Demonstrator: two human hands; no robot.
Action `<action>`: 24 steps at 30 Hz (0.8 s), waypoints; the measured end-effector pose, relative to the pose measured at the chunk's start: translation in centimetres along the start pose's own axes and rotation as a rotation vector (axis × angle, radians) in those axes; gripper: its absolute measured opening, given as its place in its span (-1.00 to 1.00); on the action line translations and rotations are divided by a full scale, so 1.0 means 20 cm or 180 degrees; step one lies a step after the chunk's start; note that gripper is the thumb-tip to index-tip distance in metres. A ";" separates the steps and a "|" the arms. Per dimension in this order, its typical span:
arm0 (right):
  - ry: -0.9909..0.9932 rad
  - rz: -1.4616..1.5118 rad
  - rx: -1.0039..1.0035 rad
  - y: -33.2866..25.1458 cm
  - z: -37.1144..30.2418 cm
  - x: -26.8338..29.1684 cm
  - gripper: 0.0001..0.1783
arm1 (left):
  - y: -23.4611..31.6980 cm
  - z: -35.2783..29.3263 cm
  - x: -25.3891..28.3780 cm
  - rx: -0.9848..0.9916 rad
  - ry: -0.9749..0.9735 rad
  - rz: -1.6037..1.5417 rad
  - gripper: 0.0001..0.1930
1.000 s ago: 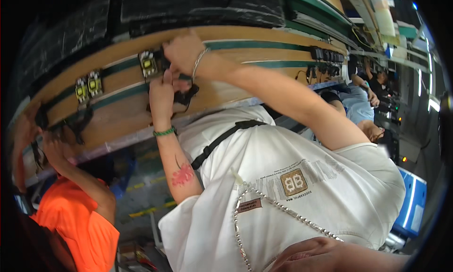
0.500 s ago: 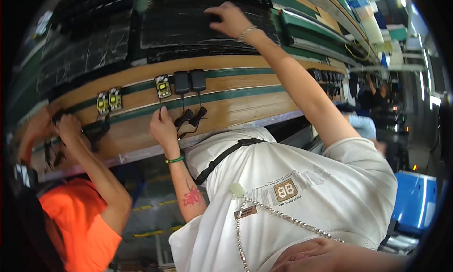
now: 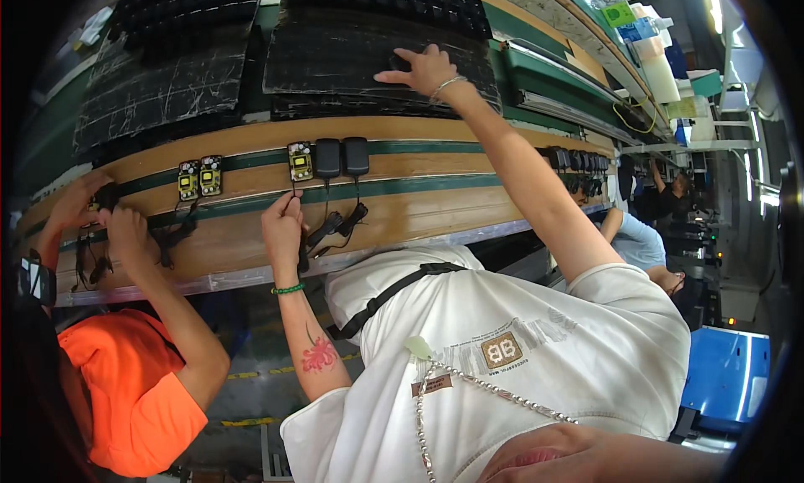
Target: Assembling small electronic modules and circuit boards on a manual production line.
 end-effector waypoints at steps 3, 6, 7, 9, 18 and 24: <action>-0.0304 0.0218 -0.0475 -0.02 -0.01 -0.05 -0.41 | -0.04 -0.03 -0.02 0.0289 -0.0067 -0.0775 -0.77; -0.0629 0.2075 -0.0139 -0.15 -0.12 0.03 -0.45 | -0.07 -0.03 -0.03 0.0375 -0.0183 -0.1304 -0.77; -0.0811 0.3005 -0.0011 -0.19 -0.18 0.06 -0.46 | -0.08 -0.03 -0.04 0.0422 -0.0264 -0.1551 -0.77; -0.1053 0.3958 0.0119 -0.28 -0.21 0.04 -0.47 | -0.10 -0.03 -0.04 0.0489 -0.0292 -0.1795 -0.77; -0.0106 0.2712 0.1855 -0.81 -0.35 -0.26 -0.46 | -0.06 -0.02 -0.08 0.0558 -0.0325 -0.1757 -0.82; 0.0009 0.2787 0.2025 -0.83 -0.35 -0.35 -0.45 | -0.13 0.05 -0.15 0.0613 0.0248 -0.1793 -0.84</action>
Point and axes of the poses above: each hand's wrist, its own z-axis towards the middle knuckle, its own x-axis out of the back of the hand, y = z × x, the point moved 7 cm from there along z, towards the middle knuckle, and after that the axes turned 3 degrees about y, right-handed, at the moved point
